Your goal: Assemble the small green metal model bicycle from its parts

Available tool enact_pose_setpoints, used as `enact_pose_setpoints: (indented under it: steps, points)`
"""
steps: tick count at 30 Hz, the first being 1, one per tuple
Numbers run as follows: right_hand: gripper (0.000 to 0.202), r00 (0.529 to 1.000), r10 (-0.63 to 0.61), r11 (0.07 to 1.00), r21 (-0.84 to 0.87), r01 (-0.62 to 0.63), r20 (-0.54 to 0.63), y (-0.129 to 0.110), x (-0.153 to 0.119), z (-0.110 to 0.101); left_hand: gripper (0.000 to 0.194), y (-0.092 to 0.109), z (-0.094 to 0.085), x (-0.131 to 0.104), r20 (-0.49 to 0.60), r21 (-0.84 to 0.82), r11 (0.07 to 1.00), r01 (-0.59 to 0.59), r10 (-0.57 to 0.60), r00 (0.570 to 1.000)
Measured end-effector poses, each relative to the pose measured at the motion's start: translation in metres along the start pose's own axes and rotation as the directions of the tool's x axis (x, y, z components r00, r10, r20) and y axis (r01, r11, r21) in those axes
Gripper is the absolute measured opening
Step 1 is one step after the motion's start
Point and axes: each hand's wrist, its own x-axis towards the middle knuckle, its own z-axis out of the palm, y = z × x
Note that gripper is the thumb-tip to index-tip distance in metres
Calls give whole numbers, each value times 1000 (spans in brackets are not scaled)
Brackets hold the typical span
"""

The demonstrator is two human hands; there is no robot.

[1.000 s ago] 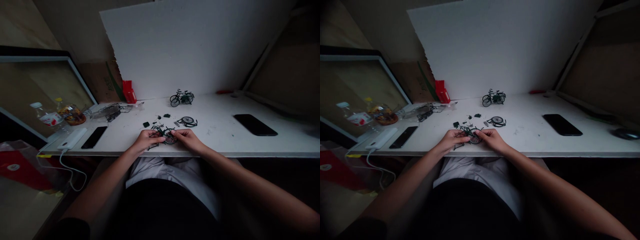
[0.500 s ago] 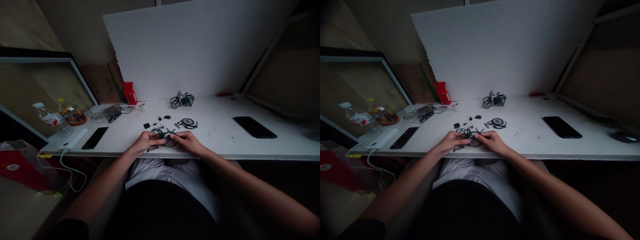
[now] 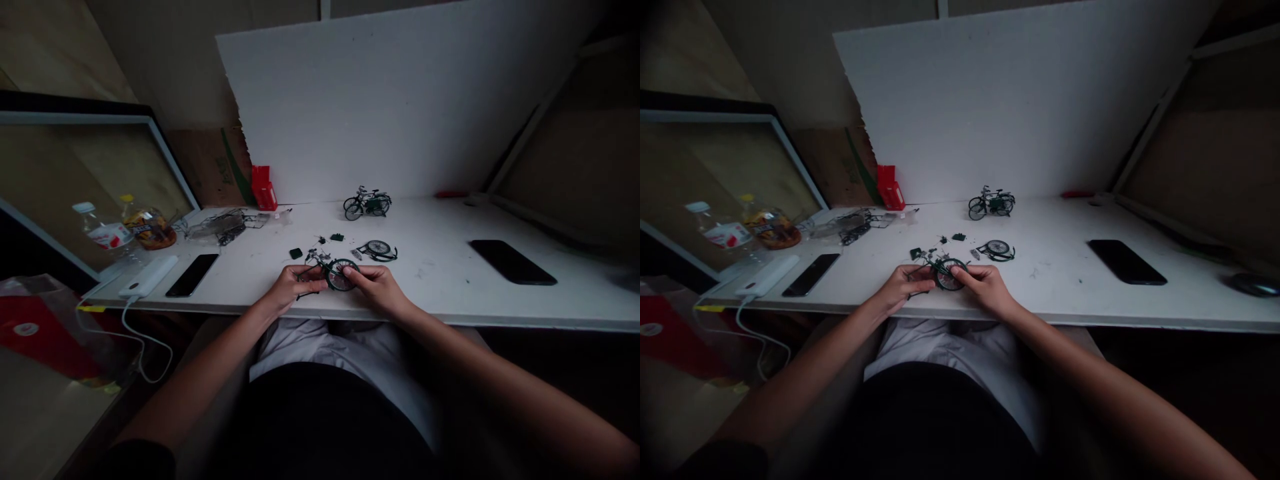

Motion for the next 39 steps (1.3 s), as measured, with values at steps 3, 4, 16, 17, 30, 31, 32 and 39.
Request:
enact_pose_setpoints:
  steps: [3,4,16,17,30,31,32,39]
  points:
    - [51,998,-29,1000,-5,29,-55,-1,-2,5,38,2,1,-2,87,20,999,-44,42,995]
    - [51,997,-35,999,-9,35,-63,-1,-3,6,35,2,1,-2,91,38,998,-55,51,995]
    - [52,999,-40,998,-43,39,-33,-1,-5,10,27,-3,1,0,-3,133,989,-60,61,998]
    - [52,999,-37,999,-29,36,-26,-1,-3,9,27,-4,1,0,-16,124,991,-56,58,998]
    - [24,999,-25,584,-811,42,33,9,118,-18,38,6,-28,15,-490,-81,984,-158,99,866]
    - [22,1000,13,541,-841,11,22,12,127,-15,40,5,-31,15,-509,-74,984,-161,102,855]
    - [21,999,38,514,-858,-17,4,15,134,-12,41,3,-33,16,-524,-73,985,-157,96,846]
    - [21,995,82,427,-900,-93,-63,33,163,1,43,-6,-35,17,-517,-72,989,-125,70,853]
